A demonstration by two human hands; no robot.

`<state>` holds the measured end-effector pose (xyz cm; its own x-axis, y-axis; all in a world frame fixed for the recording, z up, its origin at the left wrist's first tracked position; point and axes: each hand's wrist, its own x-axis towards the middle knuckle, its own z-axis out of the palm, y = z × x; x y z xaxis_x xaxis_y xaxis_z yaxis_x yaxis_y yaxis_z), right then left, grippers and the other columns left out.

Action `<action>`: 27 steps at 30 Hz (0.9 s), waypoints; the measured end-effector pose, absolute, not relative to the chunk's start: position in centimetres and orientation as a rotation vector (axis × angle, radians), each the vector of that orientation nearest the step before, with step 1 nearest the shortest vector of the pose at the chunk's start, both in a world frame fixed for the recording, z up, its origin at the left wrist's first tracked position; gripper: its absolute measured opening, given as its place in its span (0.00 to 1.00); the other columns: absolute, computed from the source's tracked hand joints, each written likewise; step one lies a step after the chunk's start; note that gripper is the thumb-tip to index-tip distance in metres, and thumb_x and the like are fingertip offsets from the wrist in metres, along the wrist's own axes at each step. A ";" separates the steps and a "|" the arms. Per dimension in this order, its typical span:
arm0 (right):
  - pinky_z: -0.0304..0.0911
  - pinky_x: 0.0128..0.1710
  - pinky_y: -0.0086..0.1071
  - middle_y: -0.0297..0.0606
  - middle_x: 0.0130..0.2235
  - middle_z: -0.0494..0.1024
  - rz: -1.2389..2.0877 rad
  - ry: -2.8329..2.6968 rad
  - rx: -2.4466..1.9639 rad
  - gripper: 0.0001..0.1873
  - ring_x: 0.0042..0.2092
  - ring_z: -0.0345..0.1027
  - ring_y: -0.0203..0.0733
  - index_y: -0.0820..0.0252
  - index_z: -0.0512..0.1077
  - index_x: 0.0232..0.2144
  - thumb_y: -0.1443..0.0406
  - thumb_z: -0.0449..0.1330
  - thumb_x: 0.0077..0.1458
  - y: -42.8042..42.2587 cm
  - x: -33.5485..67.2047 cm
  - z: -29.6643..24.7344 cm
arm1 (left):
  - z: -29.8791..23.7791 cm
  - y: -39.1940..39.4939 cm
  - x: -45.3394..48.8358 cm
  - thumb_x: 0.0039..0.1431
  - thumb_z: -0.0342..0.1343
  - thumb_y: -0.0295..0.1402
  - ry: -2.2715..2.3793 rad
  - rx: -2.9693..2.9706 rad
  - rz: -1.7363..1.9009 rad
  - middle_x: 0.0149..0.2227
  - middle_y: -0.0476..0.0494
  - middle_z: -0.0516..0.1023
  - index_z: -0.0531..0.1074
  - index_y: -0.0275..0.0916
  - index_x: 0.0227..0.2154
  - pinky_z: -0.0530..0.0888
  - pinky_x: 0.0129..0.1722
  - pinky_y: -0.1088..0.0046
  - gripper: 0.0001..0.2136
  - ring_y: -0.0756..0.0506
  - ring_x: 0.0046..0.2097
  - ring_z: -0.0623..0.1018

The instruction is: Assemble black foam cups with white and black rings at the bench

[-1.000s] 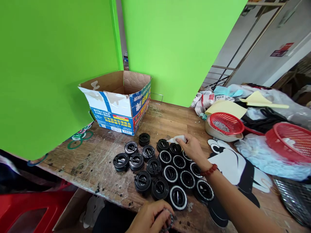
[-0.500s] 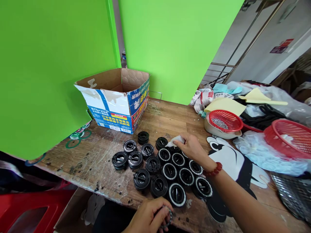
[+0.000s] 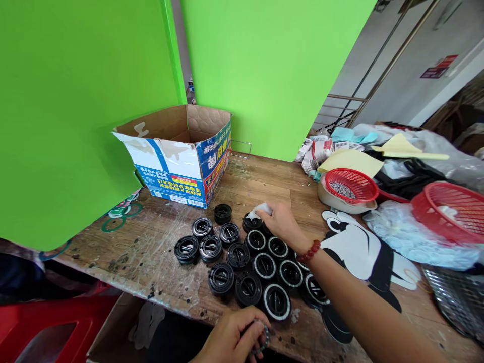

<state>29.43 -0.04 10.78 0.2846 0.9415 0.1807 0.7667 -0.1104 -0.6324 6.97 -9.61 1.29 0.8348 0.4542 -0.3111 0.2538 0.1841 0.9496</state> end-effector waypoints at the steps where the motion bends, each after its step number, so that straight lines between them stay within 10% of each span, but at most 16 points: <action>1: 0.47 0.26 0.30 0.33 0.20 0.67 0.365 -1.514 -1.919 0.14 0.24 0.55 0.36 0.58 0.63 0.17 0.61 0.58 0.50 0.1 29.5 10.7 | 1.3 -9.6 7.0 0.56 0.43 0.64 0.614 1.407 0.152 0.31 0.41 0.75 0.73 0.35 0.41 0.72 0.25 0.78 0.34 0.49 0.28 0.76; 10: 0.62 0.24 0.31 0.33 0.25 0.72 0.693 -0.966 -1.707 0.13 0.24 0.65 0.37 0.61 0.72 0.33 0.57 0.60 0.50 -2.9 32.0 9.8 | 1.1 -9.6 6.7 0.59 0.43 0.61 0.610 1.424 0.156 0.31 0.43 0.73 0.72 0.35 0.41 0.72 0.25 0.79 0.31 0.49 0.29 0.76; 17: 0.73 0.45 0.35 0.39 0.40 0.79 1.082 -0.339 -1.241 0.17 0.41 0.75 0.42 0.58 0.74 0.36 0.64 0.70 0.40 -12.5 35.3 9.8 | 1.8 -9.5 6.7 0.56 0.47 0.62 0.622 1.334 0.141 0.30 0.45 0.71 0.74 0.35 0.40 0.74 0.27 0.76 0.31 0.48 0.30 0.76; 27: 0.69 0.29 0.44 0.41 0.25 0.80 0.121 -0.390 -2.297 0.20 0.31 0.75 0.57 0.54 0.76 0.26 0.49 0.65 0.30 -30.7 43.2 5.1 | 7.6 -7.5 6.1 0.56 0.55 0.56 0.629 1.136 0.174 0.24 0.50 0.67 0.75 0.37 0.41 0.77 0.34 0.70 0.25 0.46 0.31 0.77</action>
<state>43.16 -30.72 5.09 0.9482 0.3157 0.0344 0.2405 -0.6430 -0.7271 6.09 -7.55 7.56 0.8159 0.4372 -0.3785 0.1810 0.4285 0.8852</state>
